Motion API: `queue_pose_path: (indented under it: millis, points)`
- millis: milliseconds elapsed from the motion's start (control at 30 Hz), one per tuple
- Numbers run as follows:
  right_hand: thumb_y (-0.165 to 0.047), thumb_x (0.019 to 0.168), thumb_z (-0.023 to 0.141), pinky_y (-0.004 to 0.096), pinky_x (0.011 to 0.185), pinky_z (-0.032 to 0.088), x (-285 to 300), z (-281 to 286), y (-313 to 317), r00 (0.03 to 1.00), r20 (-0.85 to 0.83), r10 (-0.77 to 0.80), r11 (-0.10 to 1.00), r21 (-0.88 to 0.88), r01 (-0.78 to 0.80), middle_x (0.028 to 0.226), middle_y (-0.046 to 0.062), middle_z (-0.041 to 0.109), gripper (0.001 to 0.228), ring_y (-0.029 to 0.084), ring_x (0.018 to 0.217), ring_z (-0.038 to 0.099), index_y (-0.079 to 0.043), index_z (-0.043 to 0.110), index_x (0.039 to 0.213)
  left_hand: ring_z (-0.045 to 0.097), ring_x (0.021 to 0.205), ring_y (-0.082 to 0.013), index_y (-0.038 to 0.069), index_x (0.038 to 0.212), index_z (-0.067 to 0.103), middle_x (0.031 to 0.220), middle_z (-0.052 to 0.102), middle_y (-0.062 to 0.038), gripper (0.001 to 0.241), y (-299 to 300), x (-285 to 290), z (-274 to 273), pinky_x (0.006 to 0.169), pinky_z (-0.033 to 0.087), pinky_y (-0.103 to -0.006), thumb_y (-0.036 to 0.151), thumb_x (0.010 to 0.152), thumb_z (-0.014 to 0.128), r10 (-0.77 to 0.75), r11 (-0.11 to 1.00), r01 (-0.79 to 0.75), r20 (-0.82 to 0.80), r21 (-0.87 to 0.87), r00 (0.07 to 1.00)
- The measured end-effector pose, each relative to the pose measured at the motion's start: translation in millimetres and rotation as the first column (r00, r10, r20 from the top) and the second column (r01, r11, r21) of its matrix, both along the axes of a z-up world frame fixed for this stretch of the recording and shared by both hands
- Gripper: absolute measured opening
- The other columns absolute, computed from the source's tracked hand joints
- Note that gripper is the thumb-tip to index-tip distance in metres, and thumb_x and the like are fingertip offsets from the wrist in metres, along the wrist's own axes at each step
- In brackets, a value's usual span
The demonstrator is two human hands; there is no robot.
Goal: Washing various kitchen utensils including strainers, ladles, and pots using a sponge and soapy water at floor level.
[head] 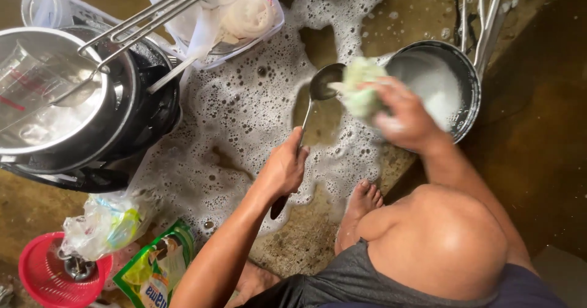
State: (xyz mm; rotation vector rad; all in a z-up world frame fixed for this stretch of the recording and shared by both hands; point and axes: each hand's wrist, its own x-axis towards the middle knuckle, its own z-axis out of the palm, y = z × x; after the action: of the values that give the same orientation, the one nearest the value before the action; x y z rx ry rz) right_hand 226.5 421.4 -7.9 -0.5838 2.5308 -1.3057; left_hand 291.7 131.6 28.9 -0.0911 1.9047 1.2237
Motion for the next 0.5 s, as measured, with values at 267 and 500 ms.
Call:
queue_pose_path:
  millis: [267,500]
  points:
    - [-0.018,0.091,0.054,0.041,0.079,0.054,-15,-69,-93,0.785,-0.563,0.256,0.858,0.506,0.083,0.103,0.012,0.068,0.033,0.028,0.088,0.069,-0.01,0.068,0.119,0.072,0.059,-0.0386,0.008,0.108,0.06,0.065,0.066,-0.017,0.02,11,11,-19,0.054,0.057,-0.0499,0.022,0.099,0.049,0.11,0.993,-0.11,0.005,0.039,0.994]
    - [-0.02,0.097,0.052,0.04,0.054,0.057,-39,-116,-74,0.798,-0.578,0.173,0.852,0.494,0.173,0.085,-0.001,0.06,0.021,0.024,0.059,0.067,-0.022,0.068,0.11,0.062,0.117,-0.0552,0.0,0.13,0.052,0.115,0.065,-0.039,0.037,11,7,32,0.096,0.05,-0.0673,0.018,0.1,0.039,0.098,0.994,-0.096,0.037,-0.046,0.995]
